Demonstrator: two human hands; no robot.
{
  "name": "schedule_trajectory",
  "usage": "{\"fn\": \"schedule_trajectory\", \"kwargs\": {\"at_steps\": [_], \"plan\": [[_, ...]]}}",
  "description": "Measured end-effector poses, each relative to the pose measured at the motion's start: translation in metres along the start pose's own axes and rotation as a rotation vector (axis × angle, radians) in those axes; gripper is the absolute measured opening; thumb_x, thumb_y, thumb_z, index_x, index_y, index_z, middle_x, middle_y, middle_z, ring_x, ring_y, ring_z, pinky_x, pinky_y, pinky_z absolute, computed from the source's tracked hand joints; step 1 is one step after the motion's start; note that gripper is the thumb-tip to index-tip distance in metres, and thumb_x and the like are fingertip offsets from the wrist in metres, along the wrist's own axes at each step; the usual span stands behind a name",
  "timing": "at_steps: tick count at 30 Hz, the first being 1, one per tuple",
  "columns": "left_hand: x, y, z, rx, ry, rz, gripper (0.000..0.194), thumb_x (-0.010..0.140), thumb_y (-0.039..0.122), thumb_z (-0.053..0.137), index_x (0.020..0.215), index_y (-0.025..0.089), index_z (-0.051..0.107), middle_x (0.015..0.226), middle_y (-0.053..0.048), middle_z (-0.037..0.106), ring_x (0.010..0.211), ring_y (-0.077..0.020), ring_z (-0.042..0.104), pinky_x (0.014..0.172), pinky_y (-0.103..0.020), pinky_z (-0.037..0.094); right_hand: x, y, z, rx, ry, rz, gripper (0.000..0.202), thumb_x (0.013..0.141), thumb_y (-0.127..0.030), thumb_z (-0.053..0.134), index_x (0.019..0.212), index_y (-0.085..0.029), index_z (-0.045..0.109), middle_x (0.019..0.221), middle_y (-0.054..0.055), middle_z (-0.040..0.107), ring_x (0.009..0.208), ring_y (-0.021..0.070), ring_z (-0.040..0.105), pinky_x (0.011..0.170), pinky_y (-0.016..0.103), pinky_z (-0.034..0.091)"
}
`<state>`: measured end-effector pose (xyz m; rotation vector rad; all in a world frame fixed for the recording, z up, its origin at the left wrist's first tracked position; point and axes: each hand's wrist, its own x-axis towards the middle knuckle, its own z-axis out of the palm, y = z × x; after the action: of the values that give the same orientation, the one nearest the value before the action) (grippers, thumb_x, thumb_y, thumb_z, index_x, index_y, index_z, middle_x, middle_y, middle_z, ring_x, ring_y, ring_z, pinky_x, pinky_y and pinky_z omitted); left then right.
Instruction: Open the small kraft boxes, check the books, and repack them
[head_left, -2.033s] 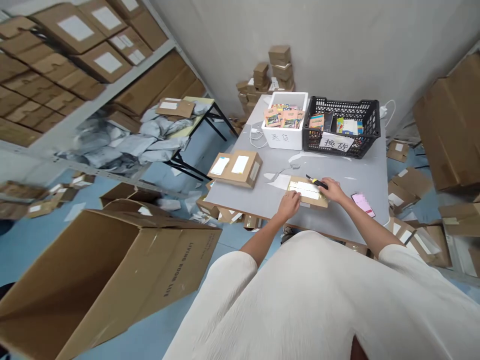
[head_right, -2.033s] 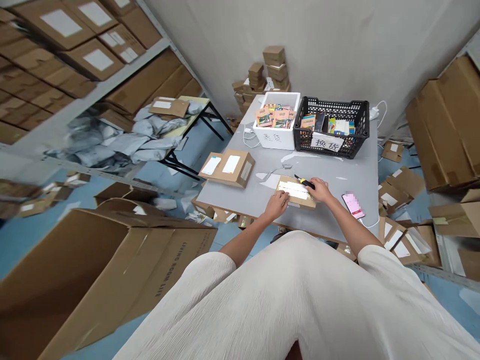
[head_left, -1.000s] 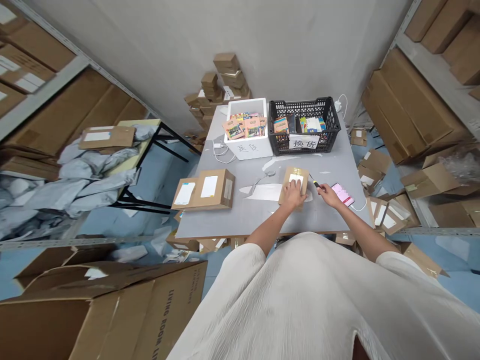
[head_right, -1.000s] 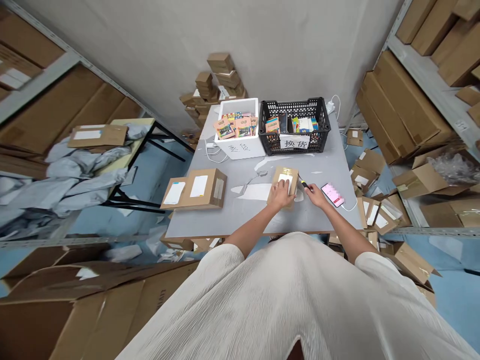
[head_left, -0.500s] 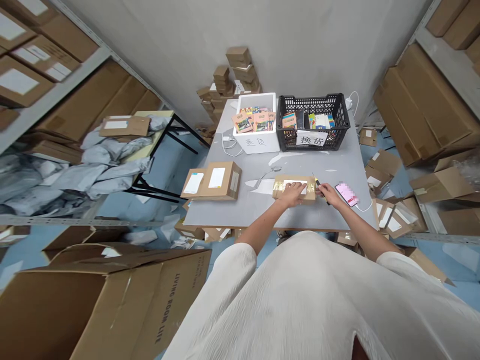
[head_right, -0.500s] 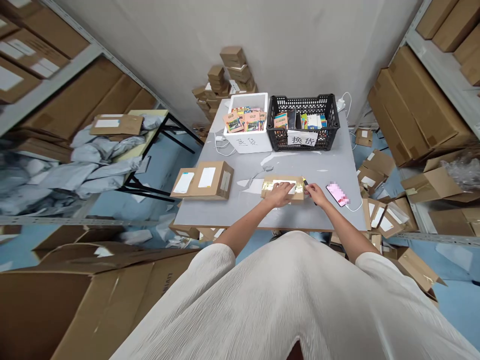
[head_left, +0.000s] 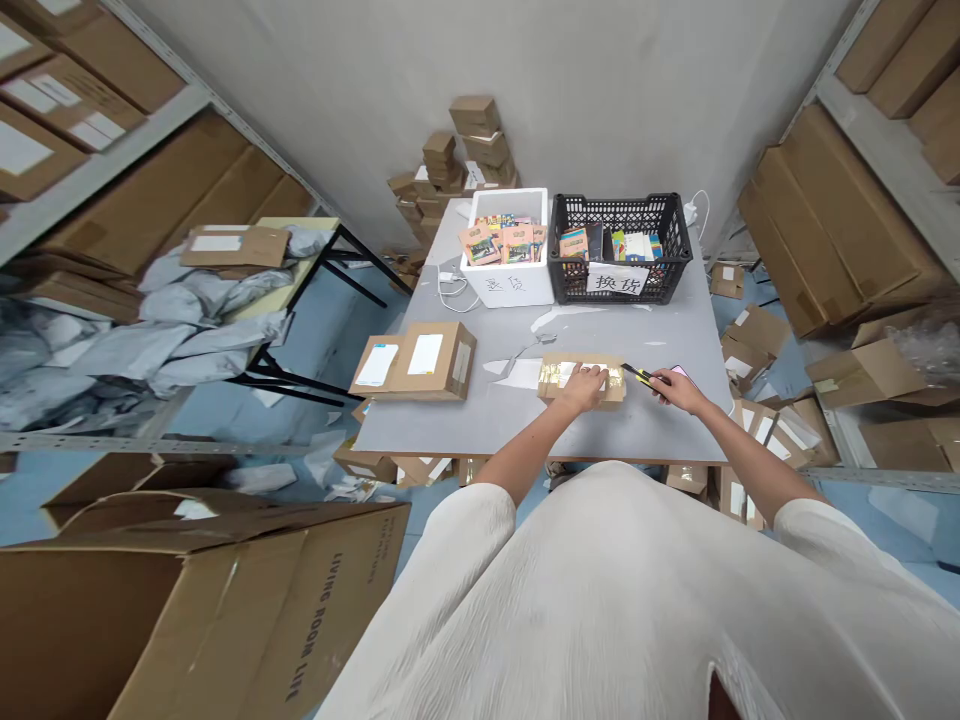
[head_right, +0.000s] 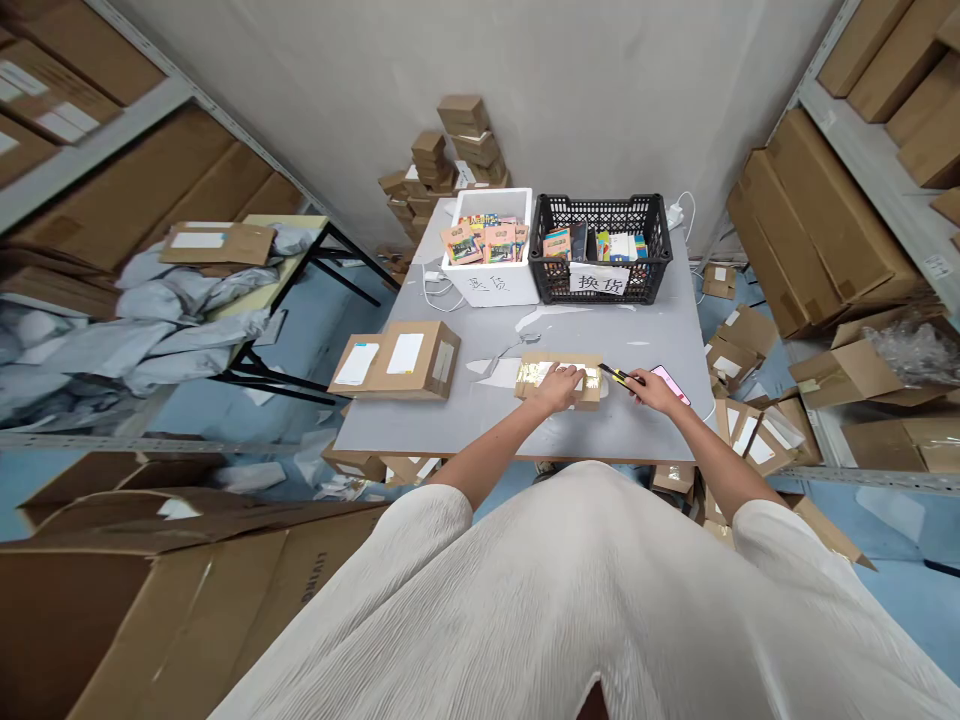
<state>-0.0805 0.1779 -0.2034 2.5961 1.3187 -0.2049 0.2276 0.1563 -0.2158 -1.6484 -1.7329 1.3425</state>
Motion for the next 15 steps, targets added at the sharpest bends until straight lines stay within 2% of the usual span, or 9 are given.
{"fn": "schedule_trajectory", "kwargs": {"at_steps": [4,9,15], "plan": [[-0.001,0.001,0.007,0.007,0.031,-0.003,0.073,0.086,0.027,0.084,0.15,0.021,0.052,0.147,-0.017,0.064,0.136,-0.0334,0.066,0.132,-0.051,0.027,0.0,-0.007,-0.018,-0.115,-0.06,-0.045,0.039,0.099,-0.058,0.069,0.115,-0.023,0.072,0.091,0.004,0.078,0.068,0.0172,0.073,0.068,0.028,0.057],[0.0,0.002,0.009,0.016,0.044,0.006,0.065,0.084,0.027,0.084,0.143,0.02,0.057,0.143,-0.017,0.064,0.136,-0.0335,0.064,0.132,-0.05,0.027,0.012,-0.021,-0.03,-0.4,-0.125,-0.123,0.035,0.104,-0.05,0.061,0.12,-0.025,0.08,0.095,0.004,0.081,0.079,0.0218,0.076,0.078,0.031,0.055],[-0.004,0.002,0.009,-0.006,0.053,0.005,0.061,0.087,0.027,0.083,0.142,0.02,0.057,0.144,-0.017,0.063,0.132,-0.0319,0.066,0.133,-0.05,0.027,0.033,-0.039,-0.036,-0.763,-0.209,-0.223,0.039,0.108,-0.043,0.052,0.128,-0.027,0.08,0.117,0.01,0.083,0.101,0.0276,0.073,0.081,0.032,0.049]]}}
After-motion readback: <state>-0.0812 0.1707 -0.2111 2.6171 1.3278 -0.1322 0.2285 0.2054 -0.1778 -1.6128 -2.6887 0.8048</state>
